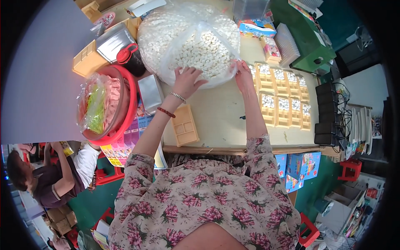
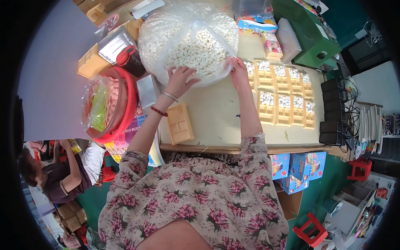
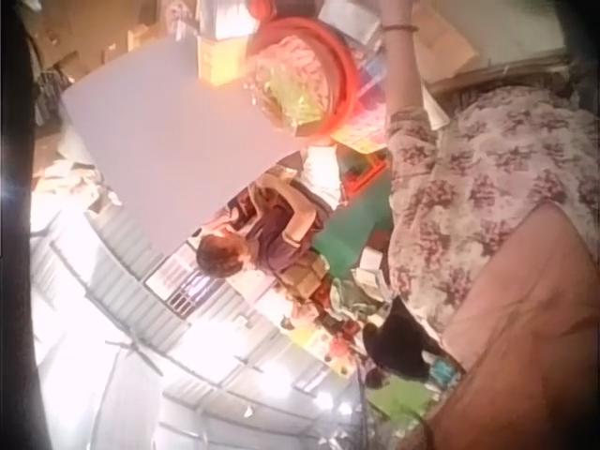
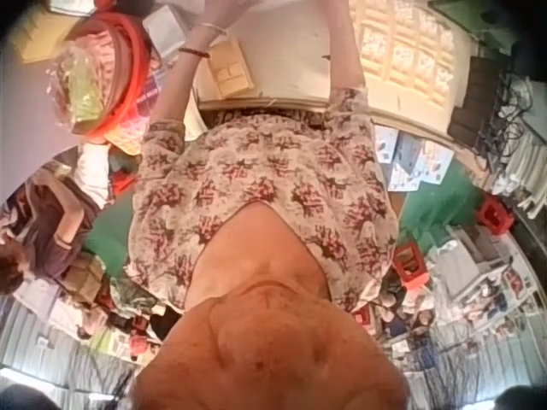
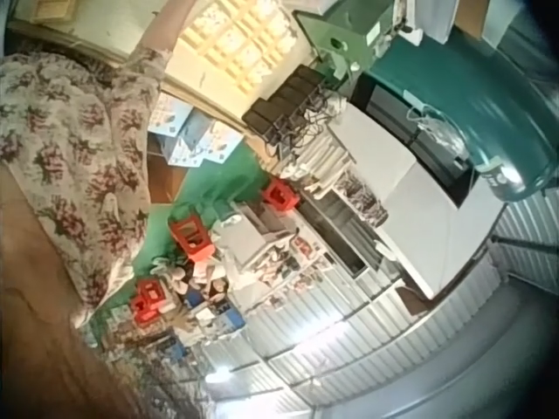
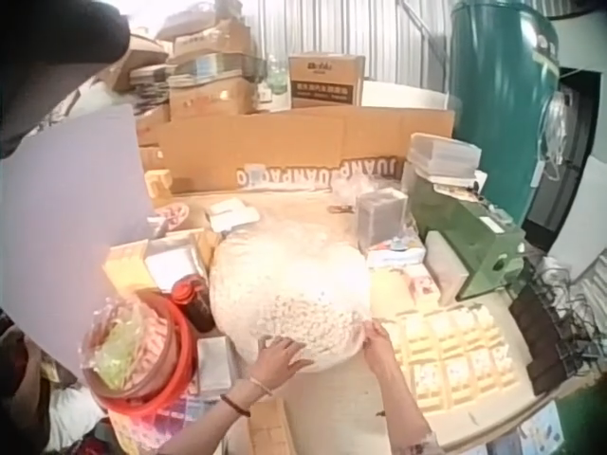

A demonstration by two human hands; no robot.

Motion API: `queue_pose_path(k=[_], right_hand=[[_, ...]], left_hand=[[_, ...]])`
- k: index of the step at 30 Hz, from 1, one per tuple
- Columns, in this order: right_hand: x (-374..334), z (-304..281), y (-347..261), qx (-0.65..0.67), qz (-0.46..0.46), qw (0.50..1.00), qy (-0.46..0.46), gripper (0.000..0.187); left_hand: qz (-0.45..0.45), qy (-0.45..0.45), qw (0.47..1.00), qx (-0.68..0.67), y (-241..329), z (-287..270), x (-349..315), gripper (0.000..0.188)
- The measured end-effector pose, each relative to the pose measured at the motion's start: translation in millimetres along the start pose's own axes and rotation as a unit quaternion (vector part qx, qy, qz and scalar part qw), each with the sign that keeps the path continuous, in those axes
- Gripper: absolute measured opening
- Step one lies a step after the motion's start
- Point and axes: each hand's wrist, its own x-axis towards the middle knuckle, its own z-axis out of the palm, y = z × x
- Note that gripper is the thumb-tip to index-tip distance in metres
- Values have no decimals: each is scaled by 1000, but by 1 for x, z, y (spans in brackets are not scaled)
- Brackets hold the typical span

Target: Placing small white components into partitioned plastic trays for packaging.

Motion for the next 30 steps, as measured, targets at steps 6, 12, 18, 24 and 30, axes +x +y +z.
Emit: queue_pose_path(k=[6, 12, 18, 24, 30], right_hand=[[-2, 20, 2, 251, 46, 967, 10, 19], [55, -52, 17, 391, 19, 846, -363, 27], [-1, 37, -10, -433, -138, 870, 190, 44], [-12, 28, -22, -534, -47, 840, 86, 38], [8, -12, -17, 0, 34, 996, 78, 31]], left_hand=[[-97, -75, 981, -148, -25, 6, -27, 31], [-47, -55, 987, -144, -16, 2, -27, 26], [122, 5, 992, 29, -18, -6, -49, 35], [187, 27, 982, 8, -8, -13, -42, 25], [146, 29, 985, -83, -17, -3, -46, 11]])
